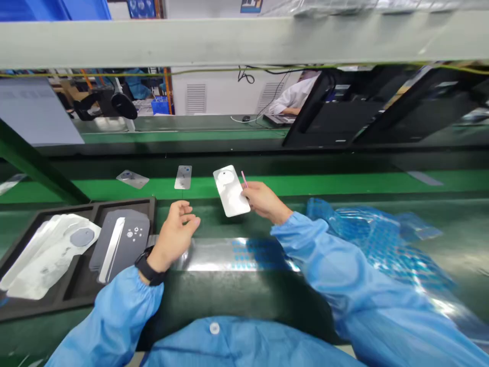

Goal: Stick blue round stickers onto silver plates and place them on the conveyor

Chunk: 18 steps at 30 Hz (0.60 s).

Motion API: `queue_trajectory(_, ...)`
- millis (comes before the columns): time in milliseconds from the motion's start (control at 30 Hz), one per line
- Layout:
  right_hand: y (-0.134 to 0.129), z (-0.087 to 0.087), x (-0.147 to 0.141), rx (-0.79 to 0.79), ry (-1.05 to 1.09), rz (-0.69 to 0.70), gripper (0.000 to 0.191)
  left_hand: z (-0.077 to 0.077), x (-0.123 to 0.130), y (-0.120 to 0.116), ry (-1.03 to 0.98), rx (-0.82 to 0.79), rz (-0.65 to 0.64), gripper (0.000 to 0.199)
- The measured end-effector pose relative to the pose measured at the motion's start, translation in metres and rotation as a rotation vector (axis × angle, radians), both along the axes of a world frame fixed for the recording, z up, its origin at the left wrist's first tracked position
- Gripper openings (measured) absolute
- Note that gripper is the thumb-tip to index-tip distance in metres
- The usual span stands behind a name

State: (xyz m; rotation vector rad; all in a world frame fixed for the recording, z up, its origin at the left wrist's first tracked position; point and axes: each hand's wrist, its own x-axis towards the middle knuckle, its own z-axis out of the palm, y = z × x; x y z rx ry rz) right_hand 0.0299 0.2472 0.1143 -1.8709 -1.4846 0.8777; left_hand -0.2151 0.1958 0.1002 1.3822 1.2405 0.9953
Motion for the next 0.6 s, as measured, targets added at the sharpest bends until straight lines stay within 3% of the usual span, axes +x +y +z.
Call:
queue_trajectory(100, -0.066, -0.009, -0.019, -0.091, 0.506, 0.059, 0.009, -0.006, 0.019, -0.001, -0.067, -0.143, 0.012, 0.054)
queue_trajectory(233, -0.121, -0.021, -0.033, -0.238, 0.593, 0.162, 0.008, -0.020, 0.021, -0.011, -0.116, -0.169, -0.162, 0.072)
queue_trajectory(333, -0.125, -0.026, -0.020, -0.098, 0.589, 0.045, 0.012, -0.035, 0.012, -0.020, -0.006, -0.112, -0.281, 0.065)
queue_trajectory(433, -0.114, -0.029, 0.003, 0.113, 0.512, -0.044, 0.019, -0.043, 0.006, -0.027, 0.247, -0.080, -0.338, 0.052)
queue_trajectory(500, -0.108, -0.032, 0.010, 0.078, 0.378, 0.025, 0.023, -0.045, 0.008, -0.031, 0.402, -0.009, -0.373, 0.045)
queue_trajectory(600, -0.104, -0.040, 0.006, -0.123, 0.300, 0.124, 0.023, -0.049, 0.014, -0.035, 0.543, 0.157, -0.382, 0.040)
